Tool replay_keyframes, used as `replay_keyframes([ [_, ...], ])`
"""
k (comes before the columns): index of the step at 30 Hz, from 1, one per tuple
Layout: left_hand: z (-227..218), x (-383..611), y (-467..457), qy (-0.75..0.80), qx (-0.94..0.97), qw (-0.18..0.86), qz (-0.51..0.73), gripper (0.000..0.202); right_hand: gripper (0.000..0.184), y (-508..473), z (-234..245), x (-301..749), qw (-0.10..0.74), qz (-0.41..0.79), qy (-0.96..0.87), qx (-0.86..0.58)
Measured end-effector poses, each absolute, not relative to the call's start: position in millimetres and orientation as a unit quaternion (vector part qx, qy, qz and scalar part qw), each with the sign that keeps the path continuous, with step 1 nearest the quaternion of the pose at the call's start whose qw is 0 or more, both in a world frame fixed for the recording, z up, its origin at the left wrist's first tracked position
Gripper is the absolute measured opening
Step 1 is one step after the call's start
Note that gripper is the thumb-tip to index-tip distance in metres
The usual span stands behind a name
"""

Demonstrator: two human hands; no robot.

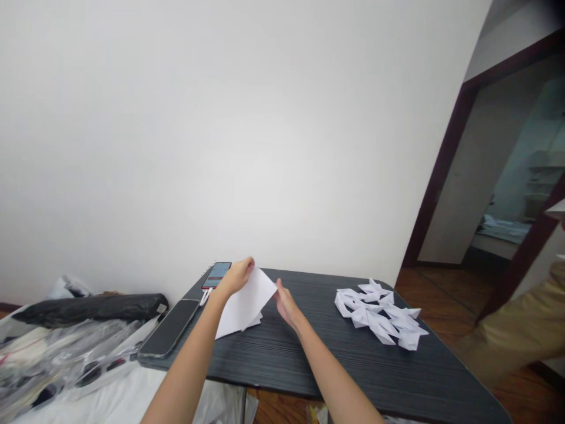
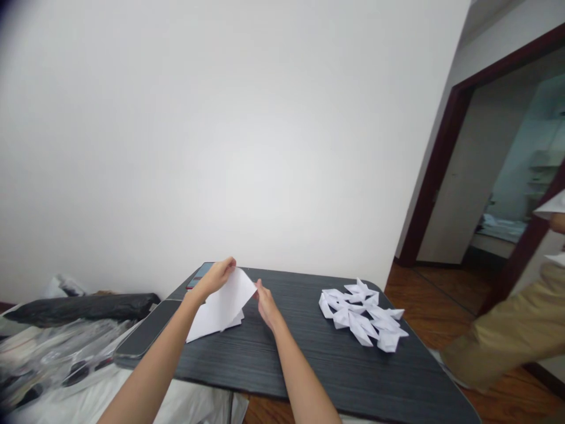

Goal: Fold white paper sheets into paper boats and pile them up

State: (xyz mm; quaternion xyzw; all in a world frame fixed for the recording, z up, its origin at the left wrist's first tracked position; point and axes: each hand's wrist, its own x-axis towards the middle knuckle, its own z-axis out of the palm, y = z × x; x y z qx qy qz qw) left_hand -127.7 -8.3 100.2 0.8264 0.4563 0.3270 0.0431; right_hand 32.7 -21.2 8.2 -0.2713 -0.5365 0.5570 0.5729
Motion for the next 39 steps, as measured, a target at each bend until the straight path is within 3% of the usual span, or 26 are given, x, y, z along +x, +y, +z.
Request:
replay_keyframes([
  [3, 115.5, -101.2, -8.4, 0.438, 0.811, 0.062, 0.384, 0.014, 0.058, -35.7, 24.7, 62.7, 0.559, 0.637, -0.495, -0.191],
  [6, 104.8, -67.3, -0.5, 0.415, 0.785, 0.107, 0.446, 0.013, 0.056, -44.9, 21.2, 96.0, 0.536, 0.666, -0.474, -0.212],
  [10, 61.6, -20.5, 12.7, 0.375, 0.737, 0.264, 0.497, 0.020, 0.045, -42.4, -3.8, 131.9, 0.599, 0.621, -0.403, -0.305],
  [14, 13.2, 6.0, 18.1, 0.301, 0.702, 0.454, 0.457, 0.029, 0.045, -29.5, -21.2, 149.8, 0.637, 0.603, -0.354, -0.323],
  [20, -18.8, -6.3, 27.9, 0.315, 0.679, 0.486, 0.452, 0.032, 0.041, -2.9, -26.2, 161.3, 0.640, 0.550, -0.423, -0.330],
  [26, -14.2, -11.1, 28.5, 0.330, 0.606, 0.555, 0.465, 0.038, 0.041, 2.3, -29.4, 174.2, 0.589, 0.520, -0.486, -0.382],
  [32, -9.1, -7.1, 24.7, 0.308, 0.550, 0.628, 0.456, 0.042, 0.035, -0.7, -24.3, 182.5, 0.573, 0.560, -0.506, -0.320],
  [39, -11.0, -4.6, 23.8, 0.325, 0.571, 0.610, 0.443, 0.038, 0.038, -4.1, -25.8, 181.6, 0.548, 0.512, -0.540, -0.383],
])
